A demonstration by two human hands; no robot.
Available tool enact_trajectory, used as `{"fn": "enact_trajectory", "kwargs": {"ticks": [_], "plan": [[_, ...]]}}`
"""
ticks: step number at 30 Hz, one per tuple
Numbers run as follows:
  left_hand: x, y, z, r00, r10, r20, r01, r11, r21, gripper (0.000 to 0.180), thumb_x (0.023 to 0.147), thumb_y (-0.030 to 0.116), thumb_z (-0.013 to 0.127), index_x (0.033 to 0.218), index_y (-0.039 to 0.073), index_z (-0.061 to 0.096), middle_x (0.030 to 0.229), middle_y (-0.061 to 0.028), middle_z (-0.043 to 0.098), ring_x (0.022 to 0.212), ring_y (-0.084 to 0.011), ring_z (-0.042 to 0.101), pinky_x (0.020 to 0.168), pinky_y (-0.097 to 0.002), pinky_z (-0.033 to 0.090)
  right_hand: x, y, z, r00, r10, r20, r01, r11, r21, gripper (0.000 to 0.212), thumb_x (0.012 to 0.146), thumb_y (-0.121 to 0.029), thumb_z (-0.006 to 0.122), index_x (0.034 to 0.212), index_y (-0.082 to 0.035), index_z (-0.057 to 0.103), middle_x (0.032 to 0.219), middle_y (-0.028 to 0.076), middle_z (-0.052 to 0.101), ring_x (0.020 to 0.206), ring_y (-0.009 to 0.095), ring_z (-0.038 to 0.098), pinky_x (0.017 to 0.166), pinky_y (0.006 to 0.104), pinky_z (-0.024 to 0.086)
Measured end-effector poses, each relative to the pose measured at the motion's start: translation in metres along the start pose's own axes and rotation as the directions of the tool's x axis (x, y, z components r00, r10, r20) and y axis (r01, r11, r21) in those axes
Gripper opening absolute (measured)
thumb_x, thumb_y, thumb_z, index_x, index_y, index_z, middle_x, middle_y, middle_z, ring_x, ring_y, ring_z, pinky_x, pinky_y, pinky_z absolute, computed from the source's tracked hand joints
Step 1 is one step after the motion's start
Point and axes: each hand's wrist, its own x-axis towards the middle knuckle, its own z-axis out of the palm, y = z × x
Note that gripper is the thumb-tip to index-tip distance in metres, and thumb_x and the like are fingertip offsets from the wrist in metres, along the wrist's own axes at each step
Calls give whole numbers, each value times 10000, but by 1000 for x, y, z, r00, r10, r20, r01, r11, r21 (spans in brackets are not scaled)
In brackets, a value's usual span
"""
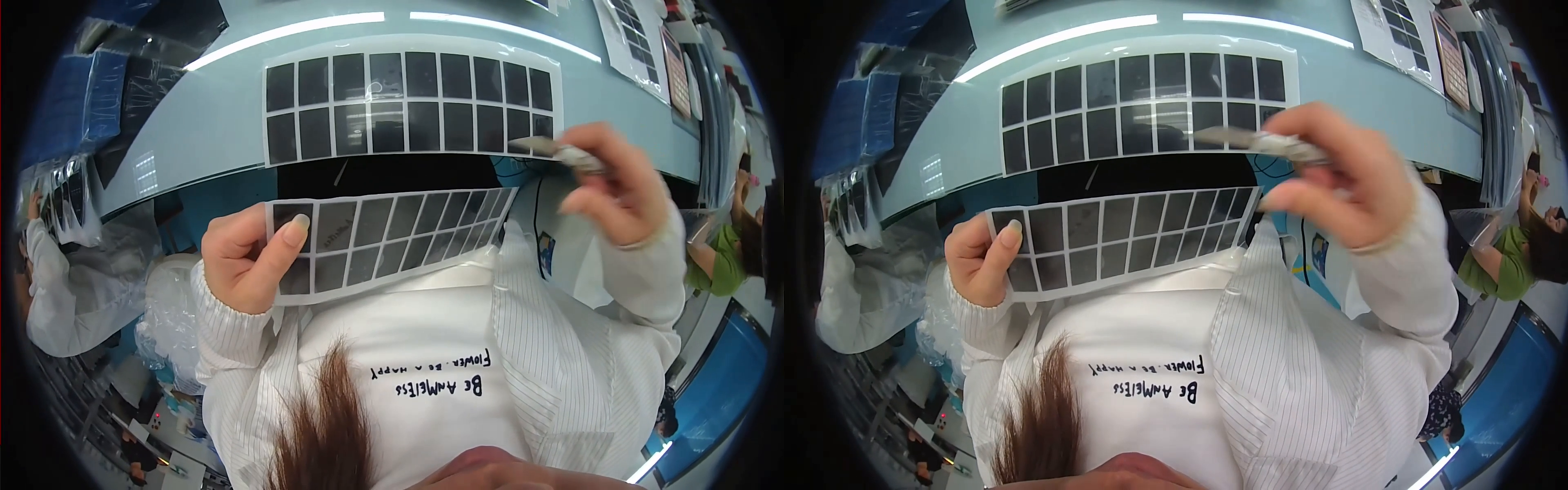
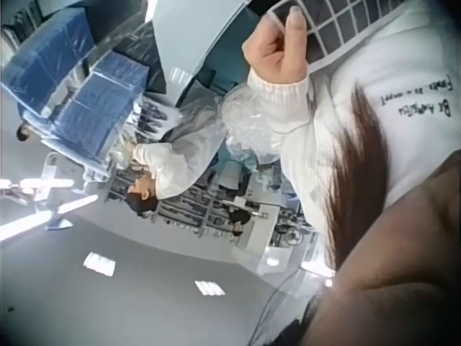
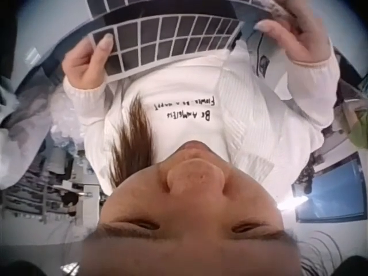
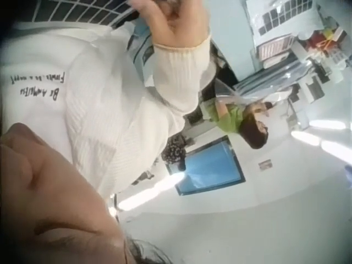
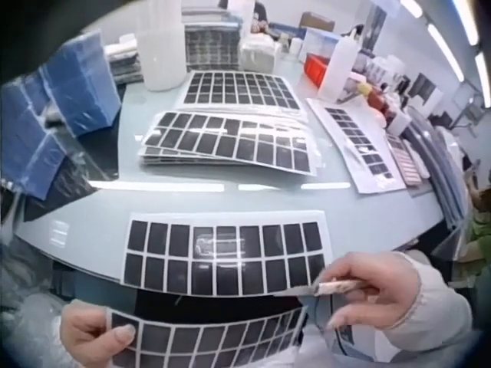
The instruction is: The person is inspecting, sorting, and flipping solar cell sheets at an assembly workstation.
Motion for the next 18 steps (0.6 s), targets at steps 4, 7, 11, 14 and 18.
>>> {"fn": "enact_trajectory", "kwargs": {"ticks": [4, 7, 11, 14, 18], "plan": [[-2, 4, 2, 1000, 17, 10, -17, 1000, -3, 158, 839, 105, 600, 779, -38, 630, 566, 2, 540, 468, -26, 392, 433, -187, 282, 24, 3, 47, 980, -102, 172, 84, 991, 106, 686, 626, -262, 810, 1210, -43, 523, 508, -76, 326, 435, 23, 262, 429, 189, 215], [3, 14, 2, 992, 85, 93, -84, 996, -6, 153, 838, 103, 599, 824, -44, 636, 615, -19, 581, 491, -32, 426, 445, -189, 309, 35, -8, 64, 979, -156, 132, 131, 975, 180, 507, 613, -194, 811, 1055, -31, 623, 525, -9, 483, 423, 45, 347, 413, 192, 274], [17, 27, -6, 963, 229, 145, -231, 973, 2, 158, 845, 93, 584, 824, -57, 628, 649, -29, 596, 521, -54, 469, 475, -199, 344, 47, -13, 63, 978, -194, 78, 167, 948, 271, 132, 684, -56, 725, 768, 14, 649, 575, 67, 579, 467, 91, 477, 456, 217, 370], [27, 21, -4, 928, 137, -347, -226, 947, -230, 376, 935, 278, 434, 864, -36, 627, 616, -39, 572, 508, -69, 491, 453, -199, 366, 52, -15, 44, 994, -101, -28, 103, 877, 469, 91, 747, -65, 655, 731, -3, 591, 627, -16, 528, 516, 83, 470, 481, 212, 344], [27, 6, -37, 919, 97, -381, -207, 944, -258, 455, 953, 335, 364, 855, -25, 625, 598, -63, 570, 507, -73, 509, 442, -202, 380, 59, -16, 10, 896, 283, -343, 96, 629, 771, 133, 847, -193, 598, 842, -61, 584, 564, -74, 395, 454, 18, 298, 426, 173, 213]]}}
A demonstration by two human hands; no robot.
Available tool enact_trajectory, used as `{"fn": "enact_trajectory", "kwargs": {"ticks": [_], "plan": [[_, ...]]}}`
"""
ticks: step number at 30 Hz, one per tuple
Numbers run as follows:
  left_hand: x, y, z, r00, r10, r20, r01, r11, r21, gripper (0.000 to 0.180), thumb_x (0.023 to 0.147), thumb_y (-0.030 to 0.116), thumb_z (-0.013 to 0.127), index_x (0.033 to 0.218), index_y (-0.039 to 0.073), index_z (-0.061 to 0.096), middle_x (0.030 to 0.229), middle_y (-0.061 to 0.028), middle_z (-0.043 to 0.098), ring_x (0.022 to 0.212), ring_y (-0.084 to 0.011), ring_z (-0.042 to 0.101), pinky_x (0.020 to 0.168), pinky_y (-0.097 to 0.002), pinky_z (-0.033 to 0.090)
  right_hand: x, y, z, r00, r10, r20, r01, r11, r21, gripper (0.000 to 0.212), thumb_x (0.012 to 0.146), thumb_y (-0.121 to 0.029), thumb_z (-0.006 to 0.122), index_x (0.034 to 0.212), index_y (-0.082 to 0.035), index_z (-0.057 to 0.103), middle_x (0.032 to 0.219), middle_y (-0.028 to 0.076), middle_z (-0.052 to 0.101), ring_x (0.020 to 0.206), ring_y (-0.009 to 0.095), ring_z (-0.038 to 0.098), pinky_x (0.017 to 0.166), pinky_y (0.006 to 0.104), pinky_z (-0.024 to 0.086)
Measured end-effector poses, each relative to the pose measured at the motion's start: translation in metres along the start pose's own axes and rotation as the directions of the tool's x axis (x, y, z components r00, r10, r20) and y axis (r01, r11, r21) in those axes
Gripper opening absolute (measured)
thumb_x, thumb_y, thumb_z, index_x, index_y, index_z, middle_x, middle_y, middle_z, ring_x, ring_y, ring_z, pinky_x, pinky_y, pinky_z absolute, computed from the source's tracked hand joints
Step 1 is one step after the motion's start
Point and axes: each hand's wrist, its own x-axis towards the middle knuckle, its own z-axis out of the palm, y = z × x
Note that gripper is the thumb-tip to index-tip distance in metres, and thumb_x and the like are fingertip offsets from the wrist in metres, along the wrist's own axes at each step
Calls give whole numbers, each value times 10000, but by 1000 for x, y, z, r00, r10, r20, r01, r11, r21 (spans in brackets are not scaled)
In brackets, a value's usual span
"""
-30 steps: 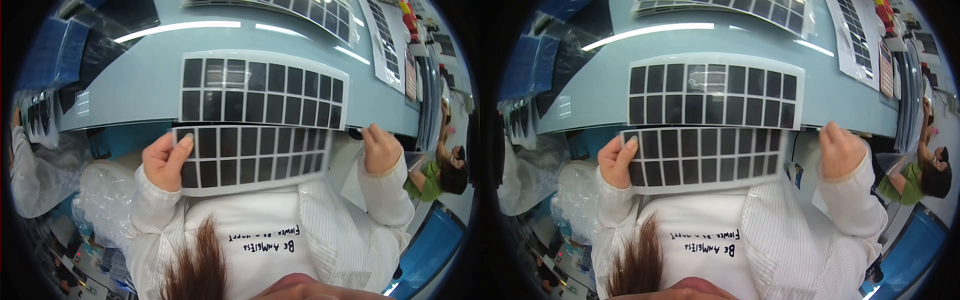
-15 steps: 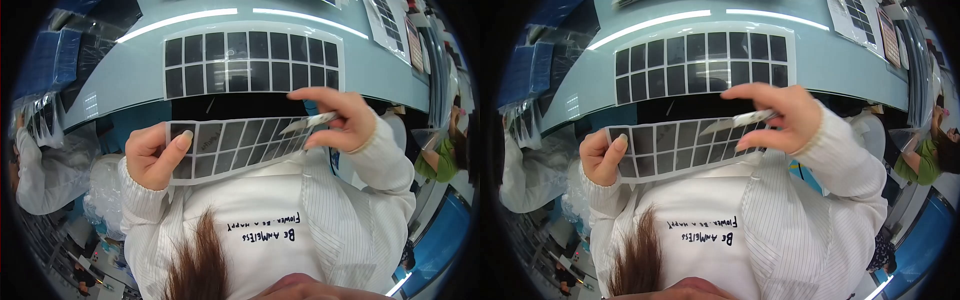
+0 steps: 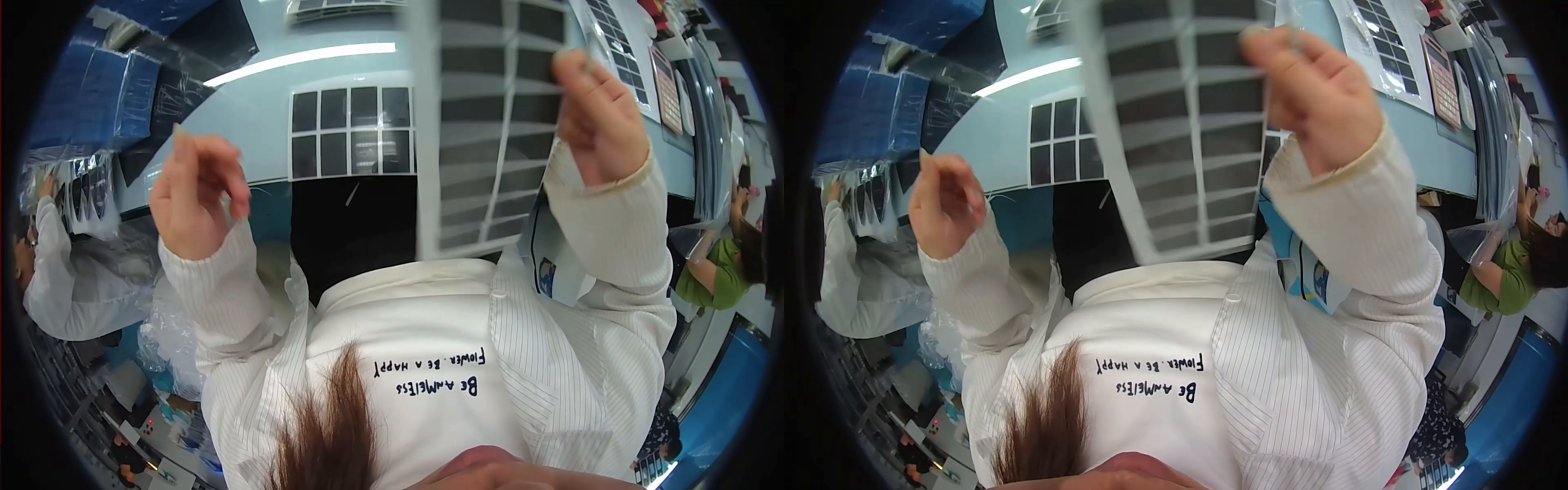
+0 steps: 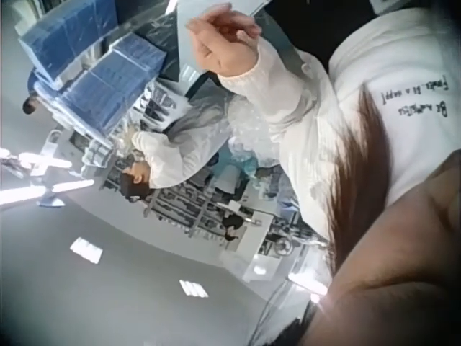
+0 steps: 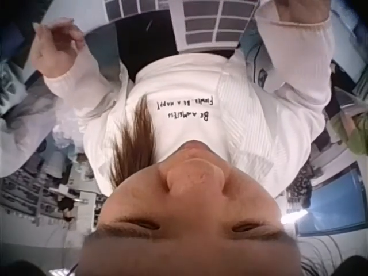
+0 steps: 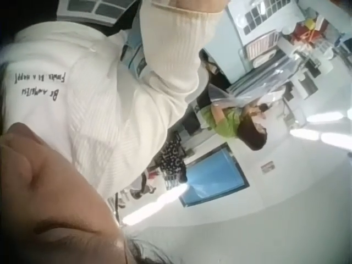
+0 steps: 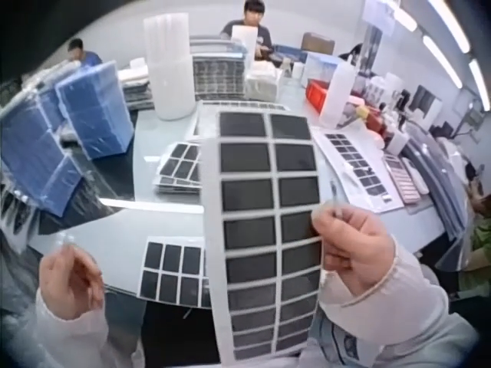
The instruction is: The person is inspecting, sorting, and flipping solar cell sheets at an assembly workstation.
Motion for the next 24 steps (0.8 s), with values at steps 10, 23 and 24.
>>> {"fn": "enact_trajectory", "kwargs": {"ticks": [10, 23, 24], "plan": [[-45, -64, 89, 580, -532, 616, 686, 728, -18, 587, 951, 482, 255, 1076, 6, 576, 654, -60, 574, 508, -110, 542, 462, -209, 420, 56, 12, 5, 980, 125, -155, -6, 797, 604, 352, 880, -97, 542, 585, -118, 351, 467, -48, 265, 378, 66, 221, 373, 221, 181], [-42, -59, 94, 713, -547, 439, 633, 772, -66, 520, 943, 392, 395, 770, -45, 616, 706, -97, 618, 575, -147, 591, 516, -229, 440, 50, 20, 29, 927, 375, 13, -374, 920, 119, 370, 850, -183, 607, 1149, 18, 523, 535, -65, 278, 423, 22, 222, 373, 204, 170], [-42, -58, 85, 735, -517, 439, 609, 788, -90, 482, 942, 360, 416, 802, -54, 619, 746, -105, 632, 617, -152, 604, 541, -234, 455, 51, 19, 26, 926, 376, 15, -375, 919, 119, 370, 850, -183, 607, 1149, 18, 523, 535, -65, 278, 423, 22, 222, 373, 204, 170]]}}
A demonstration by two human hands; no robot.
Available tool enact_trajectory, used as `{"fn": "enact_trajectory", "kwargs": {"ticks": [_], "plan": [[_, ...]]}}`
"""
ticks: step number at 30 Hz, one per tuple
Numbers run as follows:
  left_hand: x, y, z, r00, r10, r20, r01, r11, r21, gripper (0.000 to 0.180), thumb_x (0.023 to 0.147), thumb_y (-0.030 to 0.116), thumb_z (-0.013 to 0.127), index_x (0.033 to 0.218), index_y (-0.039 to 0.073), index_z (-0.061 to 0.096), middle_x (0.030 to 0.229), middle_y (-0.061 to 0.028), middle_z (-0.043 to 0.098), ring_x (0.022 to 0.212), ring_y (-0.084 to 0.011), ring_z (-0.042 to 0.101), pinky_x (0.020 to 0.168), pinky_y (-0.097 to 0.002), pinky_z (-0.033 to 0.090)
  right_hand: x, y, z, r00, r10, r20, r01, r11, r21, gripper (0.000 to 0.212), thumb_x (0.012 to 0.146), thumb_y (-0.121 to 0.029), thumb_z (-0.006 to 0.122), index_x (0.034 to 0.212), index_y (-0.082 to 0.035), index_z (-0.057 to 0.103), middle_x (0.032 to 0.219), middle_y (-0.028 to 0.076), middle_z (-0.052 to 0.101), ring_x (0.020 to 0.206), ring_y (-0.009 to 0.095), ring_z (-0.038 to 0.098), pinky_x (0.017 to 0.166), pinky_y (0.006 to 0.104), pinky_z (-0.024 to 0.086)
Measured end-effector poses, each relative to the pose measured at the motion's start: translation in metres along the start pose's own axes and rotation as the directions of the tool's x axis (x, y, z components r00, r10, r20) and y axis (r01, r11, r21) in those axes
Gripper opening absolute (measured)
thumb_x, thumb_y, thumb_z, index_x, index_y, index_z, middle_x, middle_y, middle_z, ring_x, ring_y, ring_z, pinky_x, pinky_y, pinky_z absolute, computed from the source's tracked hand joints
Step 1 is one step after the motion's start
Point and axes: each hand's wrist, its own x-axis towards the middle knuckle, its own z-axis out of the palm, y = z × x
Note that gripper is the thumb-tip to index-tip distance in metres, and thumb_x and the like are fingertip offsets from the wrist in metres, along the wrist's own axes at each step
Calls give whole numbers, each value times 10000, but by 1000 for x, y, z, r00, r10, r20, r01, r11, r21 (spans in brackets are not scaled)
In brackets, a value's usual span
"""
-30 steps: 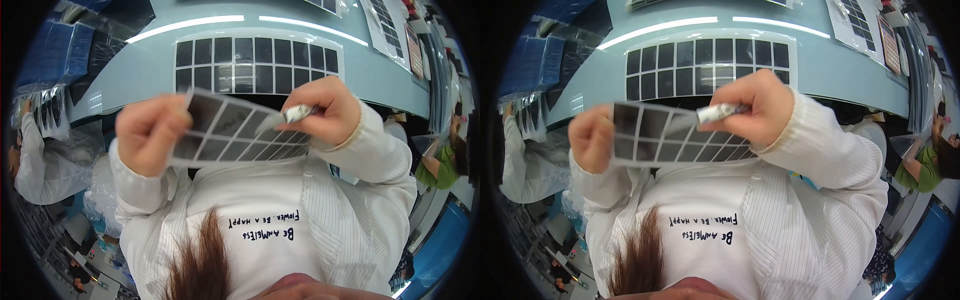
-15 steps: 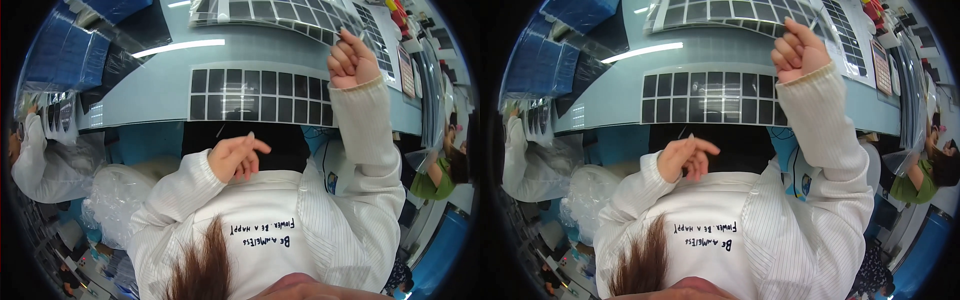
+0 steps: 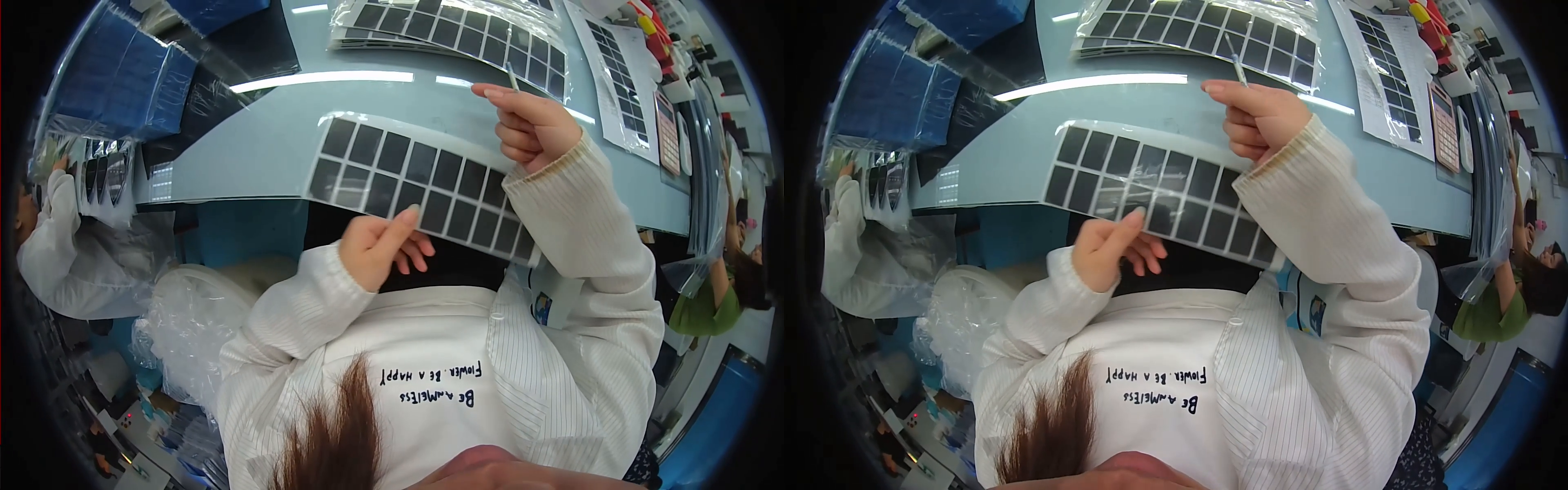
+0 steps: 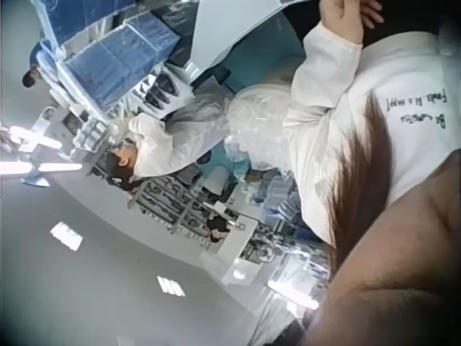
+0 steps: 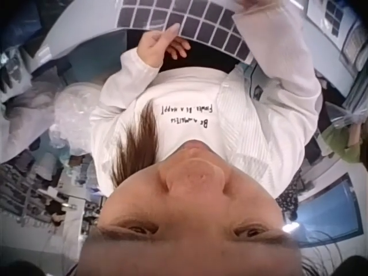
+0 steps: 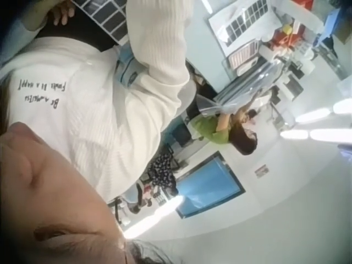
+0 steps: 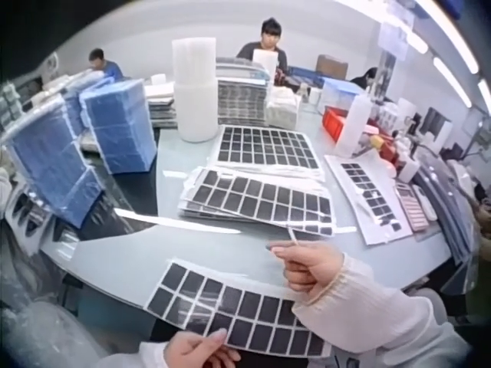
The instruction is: The person is inspecting, sorting, and flipping solar cell sheets at an assembly workstation.
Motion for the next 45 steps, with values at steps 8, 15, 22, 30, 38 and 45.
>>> {"fn": "enact_trajectory", "kwargs": {"ticks": [8, 15, 22, 30, 38, 45], "plan": [[-32, 49, -75, 920, 312, -237, -238, 925, 296, 183, 870, 134, 580, 940, -30, 622, 837, -78, 639, 750, -114, 594, 681, -226, 469, 22, -13, -37, 990, -142, -6, 118, 847, -519, 326, 850, -227, 614, 1122, -54, 566, 541, -75, 348, 436, 21, 247, 401, 196, 170], [10, 119, -70, 868, 496, 27, -443, 750, 492, 256, 859, 133, 590, 1069, -12, 595, 880, -48, 640, 773, -104, 597, 719, -233, 477, 14, -18, -55, 896, -441, -61, 417, 879, -232, 253, 852, -181, 608, 1058, -37, 586, 527, -73, 337, 421, 26, 267, 390, 189, 177], [93, 109, -19, 806, 437, 400, -537, 255, 804, 327, 802, 262, 658, 1054, 54, 639, 808, -107, 644, 737, -216, 614, 708, -314, 506, -25, -21, -67, 615, -789, 24, 763, 586, -273, 209, 847, -106, 610, 1037, -19, 599, 665, -22, 532, 514, 20, 401, 458, 169, 294], [59, 127, -45, 732, 596, 329, -456, 71, 887, 200, 815, 214, 646, 908, 39, 674, 838, -105, 657, 755, -211, 624, 672, -316, 516, -36, 42, -35, 769, -490, 410, 476, 11, -879, 534, 712, -195, 742, 1186, -52, 541, 776, 89, 618, 576, 113, 500, 543, 219, 419], [-59, 64, -78, 944, 144, -296, 71, 789, 610, 207, 831, 149, 610, 749, -30, 674, 565, -52, 601, 496, -78, 547, 477, -205, 441, -36, 37, -41, 803, -481, 351, 418, 36, -908, 575, 720, -202, 735, 1233, -65, 513, 790, 96, 614, 566, 117, 481, 533, 222, 410], [-40, -6, -70, 915, 150, -375, -233, 955, -185, 210, 856, 158, 570, 907, -37, 627, 622, -81, 590, 498, -132, 546, 479, -233, 448, -78, 27, -27, 725, -575, 379, 579, 211, -787, 279, 834, -35, 573, 1101, 4, 504, 737, 101, 586, 571, 131, 511, 530, 216, 413]]}}
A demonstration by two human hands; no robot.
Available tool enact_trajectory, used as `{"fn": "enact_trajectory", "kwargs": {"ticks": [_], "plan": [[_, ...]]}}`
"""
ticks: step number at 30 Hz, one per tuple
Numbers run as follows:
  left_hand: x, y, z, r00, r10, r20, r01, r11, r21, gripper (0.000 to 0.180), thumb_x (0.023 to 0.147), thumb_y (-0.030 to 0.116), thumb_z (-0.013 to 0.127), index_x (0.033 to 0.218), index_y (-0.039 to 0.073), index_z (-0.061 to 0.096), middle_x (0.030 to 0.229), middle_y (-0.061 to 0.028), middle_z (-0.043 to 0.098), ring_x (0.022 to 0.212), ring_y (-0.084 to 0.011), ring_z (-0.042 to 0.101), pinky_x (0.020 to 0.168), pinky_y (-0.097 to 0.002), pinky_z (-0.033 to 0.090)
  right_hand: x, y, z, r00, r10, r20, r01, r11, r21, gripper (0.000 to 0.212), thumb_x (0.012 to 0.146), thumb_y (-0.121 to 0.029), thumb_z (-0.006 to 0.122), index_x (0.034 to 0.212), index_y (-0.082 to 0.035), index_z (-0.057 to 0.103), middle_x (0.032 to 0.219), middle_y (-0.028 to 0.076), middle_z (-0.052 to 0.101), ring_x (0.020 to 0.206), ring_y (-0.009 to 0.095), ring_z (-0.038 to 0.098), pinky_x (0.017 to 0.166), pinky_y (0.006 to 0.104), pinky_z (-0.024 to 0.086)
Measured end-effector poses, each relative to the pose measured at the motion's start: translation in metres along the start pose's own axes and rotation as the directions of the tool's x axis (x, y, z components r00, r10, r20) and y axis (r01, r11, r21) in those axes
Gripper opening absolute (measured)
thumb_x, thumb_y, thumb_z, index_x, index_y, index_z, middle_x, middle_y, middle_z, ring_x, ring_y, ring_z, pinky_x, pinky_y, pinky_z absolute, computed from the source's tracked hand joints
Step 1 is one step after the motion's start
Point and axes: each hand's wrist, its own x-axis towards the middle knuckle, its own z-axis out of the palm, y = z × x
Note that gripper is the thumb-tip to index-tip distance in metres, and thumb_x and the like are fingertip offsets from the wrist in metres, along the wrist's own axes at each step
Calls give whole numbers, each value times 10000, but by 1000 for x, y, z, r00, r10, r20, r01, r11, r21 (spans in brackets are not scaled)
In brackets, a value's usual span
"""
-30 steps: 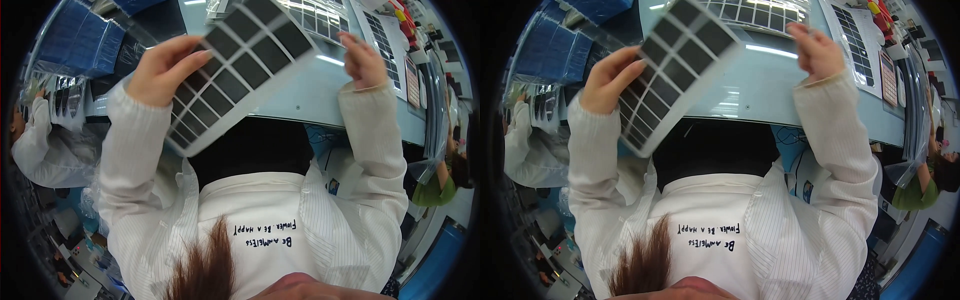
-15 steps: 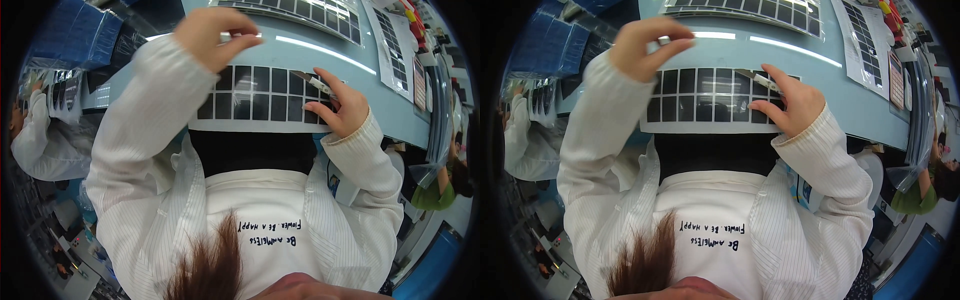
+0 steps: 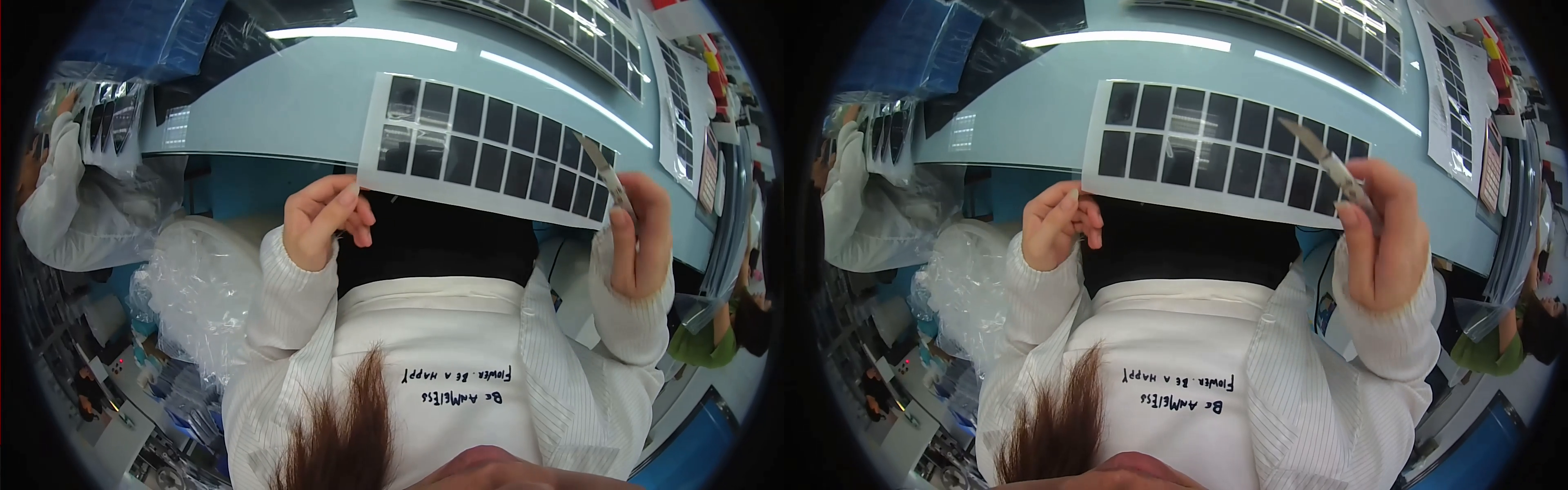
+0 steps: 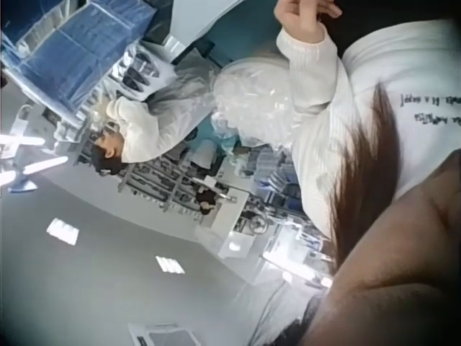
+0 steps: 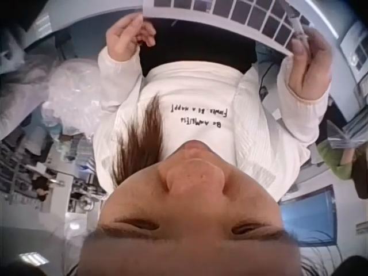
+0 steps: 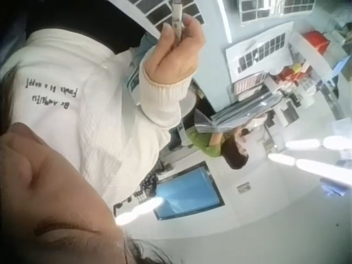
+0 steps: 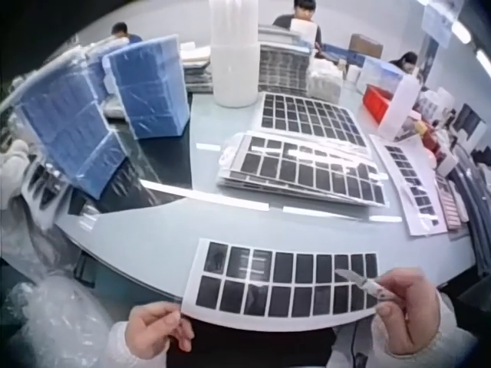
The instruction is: The person is inspecting, sorting, and flipping solar cell sheets at an assembly workstation.
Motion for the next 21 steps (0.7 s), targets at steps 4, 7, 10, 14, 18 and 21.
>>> {"fn": "enact_trajectory", "kwargs": {"ticks": [4, 7, 10, 14, 18, 21], "plan": [[5, -3, 0, 986, 141, -84, -133, 986, 99, 202, 850, 156, 574, 868, -38, 627, 643, -83, 596, 489, -125, 532, 472, -219, 440, 4, -41, 22, 973, -201, 116, 211, 973, -90, 218, 809, 80, 510, 1020, 25, 515, 736, 115, 561, 565, 172, 533, 505, 254, 416], [11, -1, 1, 989, 136, -59, -122, 972, 200, 178, 842, 132, 583, 867, -39, 626, 642, -75, 596, 506, -114, 533, 470, -213, 437, 23, -49, 53, 917, -359, 175, 380, 920, -101, 295, 716, 138, 559, 987, 26, 531, 686, 127, 550, 540, 212, 545, 479, 259, 422], [11, -1, 4, 989, 143, -43, -134, 978, 163, 158, 836, 110, 588, 861, -41, 625, 643, -69, 595, 522, -106, 534, 469, -211, 435, 35, -49, 83, 886, -437, 157, 455, 884, -105, 299, 685, 119, 599, 960, 15, 546, 664, 106, 543, 523, 223, 555, 447, 279, 427], [8, 1, 9, 989, 133, -60, -122, 980, 156, 154, 839, 107, 585, 855, -41, 627, 640, -64, 593, 531, -102, 538, 465, -209, 433, 44, -51, 102, 876, -446, 182, 470, 874, -125, 277, 690, 82, 621, 947, 7, 552, 642, 84, 532, 491, 210, 537, 423, 279, 412], [8, 5, 11, 992, 106, -64, -92, 977, 190, 161, 846, 113, 583, 857, -41, 629, 635, -56, 589, 540, -97, 538, 465, -205, 432, 50, -45, 108, 875, -469, 118, 480, 872, -98, 267, 697, 77, 619, 944, 1, 554, 627, 82, 520, 484, 212, 529, 421, 282, 407], [7, 7, 12, 993, 94, -67, -78, 975, 206, 163, 850, 110, 577, 866, -44, 628, 639, -55, 589, 546, -96, 539, 468, -206, 435, 53, -43, 108, 876, -468, 117, 479, 873, -95, 257, 702, 76, 615, 940, -1, 556, 620, 83, 518, 483, 211, 530, 423, 281, 405]]}}
